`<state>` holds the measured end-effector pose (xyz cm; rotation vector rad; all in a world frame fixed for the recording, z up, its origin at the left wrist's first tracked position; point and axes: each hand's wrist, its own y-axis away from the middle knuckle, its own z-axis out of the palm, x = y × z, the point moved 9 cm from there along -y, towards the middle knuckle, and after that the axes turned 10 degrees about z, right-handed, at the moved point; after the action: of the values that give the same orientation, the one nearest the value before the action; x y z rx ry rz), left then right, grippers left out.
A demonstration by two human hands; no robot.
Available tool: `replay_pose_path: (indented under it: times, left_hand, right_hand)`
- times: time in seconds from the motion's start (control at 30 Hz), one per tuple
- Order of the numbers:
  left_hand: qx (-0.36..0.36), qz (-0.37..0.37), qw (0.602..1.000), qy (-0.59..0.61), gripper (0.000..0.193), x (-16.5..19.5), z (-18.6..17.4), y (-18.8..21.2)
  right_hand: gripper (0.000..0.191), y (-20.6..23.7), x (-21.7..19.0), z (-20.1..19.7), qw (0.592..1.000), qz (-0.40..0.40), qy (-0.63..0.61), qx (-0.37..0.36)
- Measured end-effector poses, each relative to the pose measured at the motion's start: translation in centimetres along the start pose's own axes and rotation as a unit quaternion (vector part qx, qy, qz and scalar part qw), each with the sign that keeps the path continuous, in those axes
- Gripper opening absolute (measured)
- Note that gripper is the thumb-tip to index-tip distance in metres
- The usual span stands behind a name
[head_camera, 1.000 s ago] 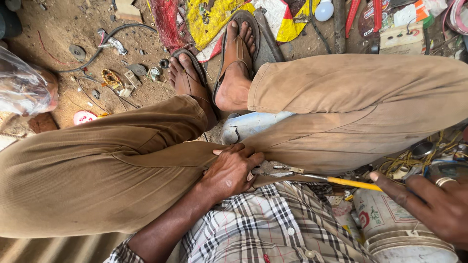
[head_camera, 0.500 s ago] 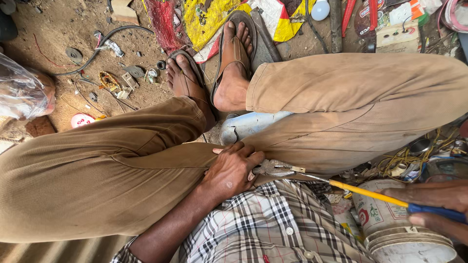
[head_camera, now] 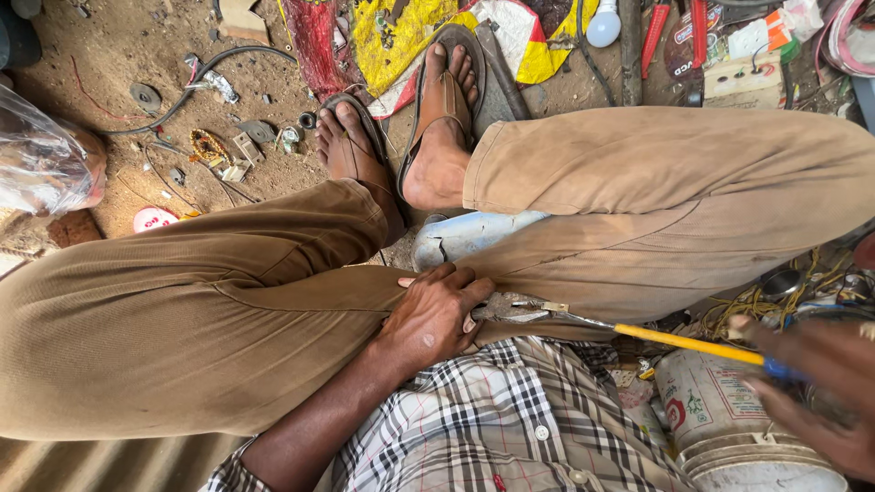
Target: The person uses pliers and a screwdriver to strip wires and manipulate components of disassembled electronic devices on the floor.
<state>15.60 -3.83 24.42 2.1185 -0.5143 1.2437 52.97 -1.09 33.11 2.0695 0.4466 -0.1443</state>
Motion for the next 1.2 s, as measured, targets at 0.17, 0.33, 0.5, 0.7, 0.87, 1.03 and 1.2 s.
replay_pose_path:
  times: [0.17, 0.33, 0.5, 0.7, 0.87, 1.03, 1.2]
  left_hand:
    - [0.007, 0.007, 1.0, 0.001, 0.04, 0.4, -0.8, -0.5]
    - [-0.009, -0.014, 1.0, 0.014, 0.039, 0.0, -0.6, -0.3]
    - [0.008, -0.007, 1.0, 0.006, 0.04, 0.0, -0.5, -0.3]
    - [0.016, -0.004, 1.0, 0.0, 0.041, -0.2, 0.0, -0.2]
    - [0.017, -0.009, 1.0, 0.0, 0.041, -0.3, 0.3, -0.2]
    - [0.007, -0.016, 1.0, 0.001, 0.04, -0.3, -0.1, -0.2]
    - [0.008, -0.013, 1.0, -0.004, 0.041, -0.4, 0.1, -0.1]
  right_hand:
    - [0.044, 1.0, 5.4, 2.8, 0.965, 0.158, -0.154, -0.142]
    - [0.061, 0.3, 0.2, -1.6, 0.985, -0.152, 0.081, -0.004]
    - [0.076, 0.3, -3.0, -1.9, 0.964, -0.134, 0.23, -0.008]
    - [0.044, -0.8, -2.9, -4.4, 0.989, -0.053, -0.046, 0.133]
    - [0.051, -1.6, -1.7, -3.0, 0.996, -0.025, 0.044, 0.074]
    - [0.059, -1.1, -1.9, -3.8, 0.995, -0.006, 0.044, 0.091]
    - [0.058, -1.7, -2.9, -3.8, 0.992, -0.032, 0.086, 0.086]
